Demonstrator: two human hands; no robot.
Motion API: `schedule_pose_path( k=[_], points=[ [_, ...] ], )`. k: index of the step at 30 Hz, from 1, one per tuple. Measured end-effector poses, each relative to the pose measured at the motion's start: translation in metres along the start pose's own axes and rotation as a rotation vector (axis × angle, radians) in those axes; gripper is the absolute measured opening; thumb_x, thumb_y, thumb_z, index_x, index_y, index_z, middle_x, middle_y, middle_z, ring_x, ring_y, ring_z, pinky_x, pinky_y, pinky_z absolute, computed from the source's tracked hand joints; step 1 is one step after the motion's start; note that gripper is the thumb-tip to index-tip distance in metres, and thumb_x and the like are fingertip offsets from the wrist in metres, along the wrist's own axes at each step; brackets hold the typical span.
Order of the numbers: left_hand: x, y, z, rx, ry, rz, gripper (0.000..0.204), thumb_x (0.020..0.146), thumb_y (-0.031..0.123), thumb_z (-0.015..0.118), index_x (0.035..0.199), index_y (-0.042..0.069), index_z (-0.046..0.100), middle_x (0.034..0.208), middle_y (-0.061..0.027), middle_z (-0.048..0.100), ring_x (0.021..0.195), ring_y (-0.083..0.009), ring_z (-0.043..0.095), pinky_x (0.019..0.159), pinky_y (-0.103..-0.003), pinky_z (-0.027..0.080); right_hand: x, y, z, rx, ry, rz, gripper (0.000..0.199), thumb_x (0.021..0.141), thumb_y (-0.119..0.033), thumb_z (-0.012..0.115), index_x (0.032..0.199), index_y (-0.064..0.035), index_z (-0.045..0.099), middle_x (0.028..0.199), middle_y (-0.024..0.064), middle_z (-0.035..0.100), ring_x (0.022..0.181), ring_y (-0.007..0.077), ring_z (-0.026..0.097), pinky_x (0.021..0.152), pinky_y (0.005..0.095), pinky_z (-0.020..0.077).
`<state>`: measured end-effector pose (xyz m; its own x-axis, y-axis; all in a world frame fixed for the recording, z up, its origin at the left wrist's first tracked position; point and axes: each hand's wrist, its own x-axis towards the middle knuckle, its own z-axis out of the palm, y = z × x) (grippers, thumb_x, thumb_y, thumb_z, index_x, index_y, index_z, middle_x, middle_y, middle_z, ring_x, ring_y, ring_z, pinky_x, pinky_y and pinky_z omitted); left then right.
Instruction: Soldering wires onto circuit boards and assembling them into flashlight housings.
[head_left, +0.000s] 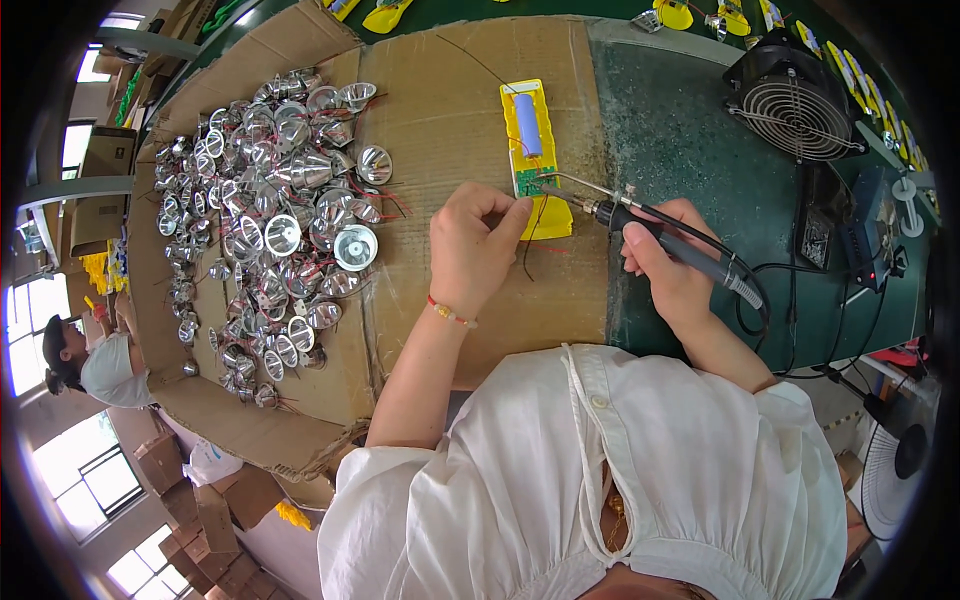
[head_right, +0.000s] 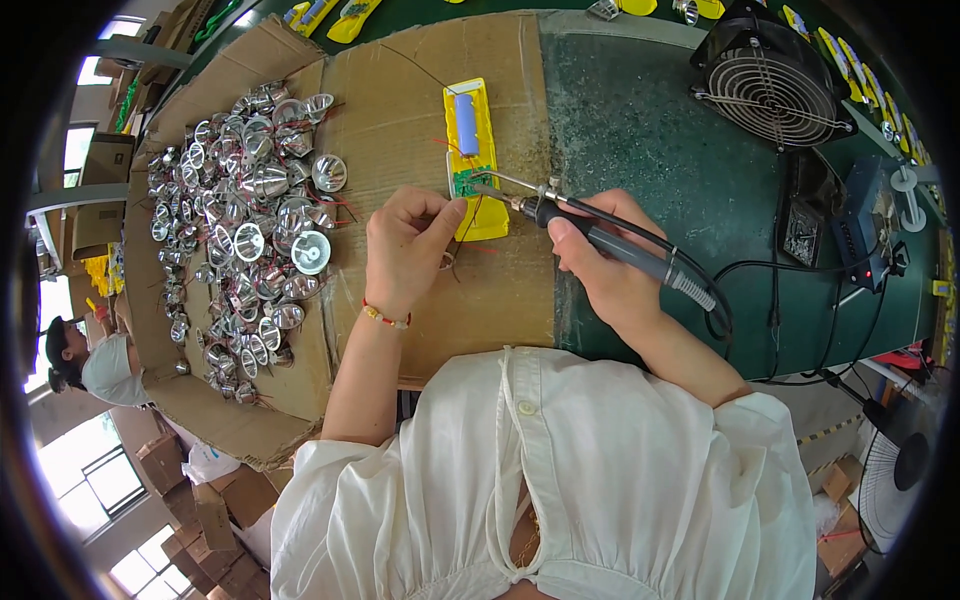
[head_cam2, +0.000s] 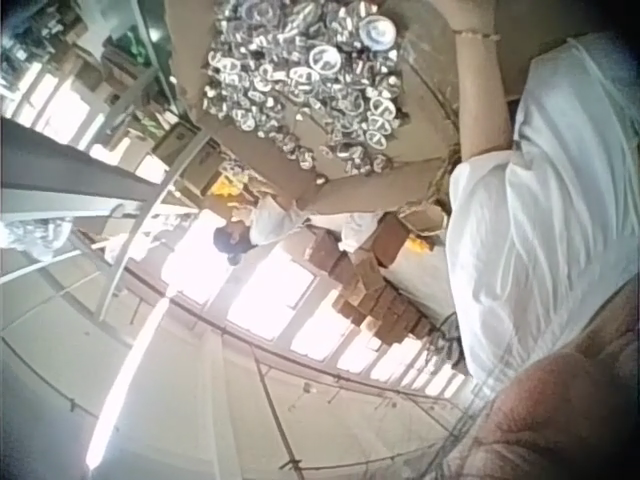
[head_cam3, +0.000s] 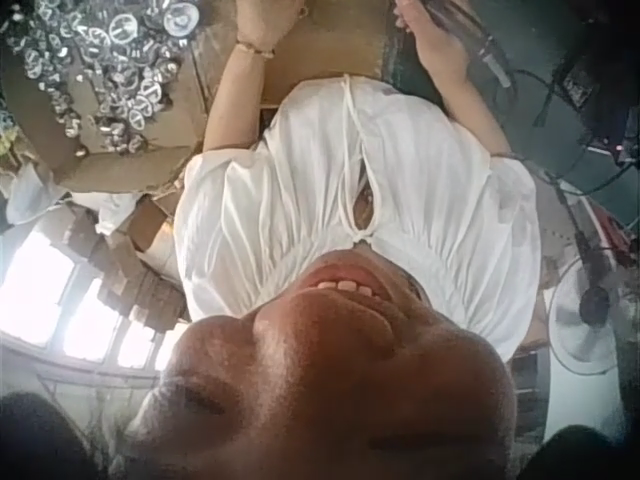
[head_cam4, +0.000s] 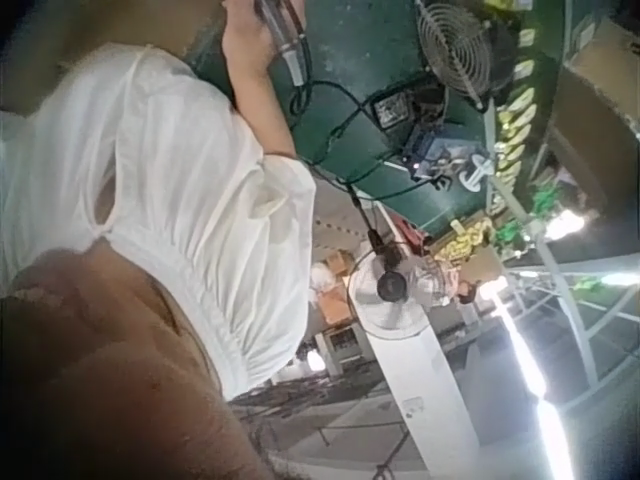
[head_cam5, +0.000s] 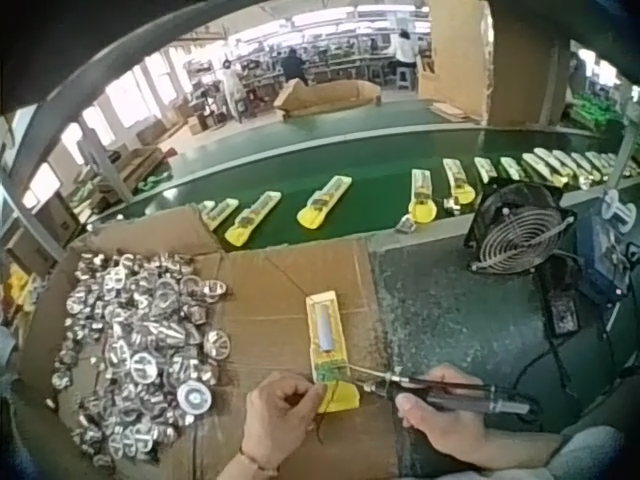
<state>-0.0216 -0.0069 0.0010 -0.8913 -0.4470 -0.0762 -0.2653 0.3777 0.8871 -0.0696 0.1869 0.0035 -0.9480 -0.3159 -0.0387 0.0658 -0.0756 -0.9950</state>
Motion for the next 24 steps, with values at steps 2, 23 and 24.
schedule_pose_path(
  k=[2, 23, 24],
  points=[
    [0.0009, -0.0003, -0.001, 0.024, -0.005, 0.054, 0.014, 0.075, 0.011, 0.067, 0.072, -0.001, 0.062, 0.07, -0.0088, 0.056, 0.056, -0.0155, 0.055, 0.052, -0.027, 0.043, 0.0003, 0.0, 0.002, -0.007, -0.001, -0.012, 0.016, 0.078, -0.009, 0.066, 0.084, -0.0001, 0.054, 0.065, 0.0054, 0.059, 0.053, 0.0067, 0.054, 0.048, 0.0198, 0.044],
    [0.0085, 0.0005, -0.0067, 0.009, -0.118, -0.028, 0.017, 0.075, 0.014, 0.067, 0.071, -0.002, 0.063, 0.067, -0.0087, 0.056, 0.056, -0.0152, 0.053, 0.051, -0.028, 0.041, -0.005, -0.0058, -0.005, 0.052, 0.022, -0.022, 0.016, 0.08, -0.009, 0.063, 0.088, 0.0007, 0.053, 0.07, 0.0081, 0.059, 0.057, 0.0092, 0.055, 0.049, 0.0211, 0.0455],
    [0.0081, 0.0, -0.0058, 0.01, -0.118, -0.027, 0.017, 0.075, 0.014, 0.067, 0.071, -0.002, 0.063, 0.067, -0.0087, 0.056, 0.056, -0.0152, 0.053, 0.051, -0.028, 0.041, -0.0046, -0.0066, -0.0018, 0.019, 0.021, -0.008, 0.016, 0.08, -0.009, 0.063, 0.087, 0.0006, 0.053, 0.069, 0.0078, 0.059, 0.057, 0.0089, 0.055, 0.049, 0.021, 0.0456]
  ],
)
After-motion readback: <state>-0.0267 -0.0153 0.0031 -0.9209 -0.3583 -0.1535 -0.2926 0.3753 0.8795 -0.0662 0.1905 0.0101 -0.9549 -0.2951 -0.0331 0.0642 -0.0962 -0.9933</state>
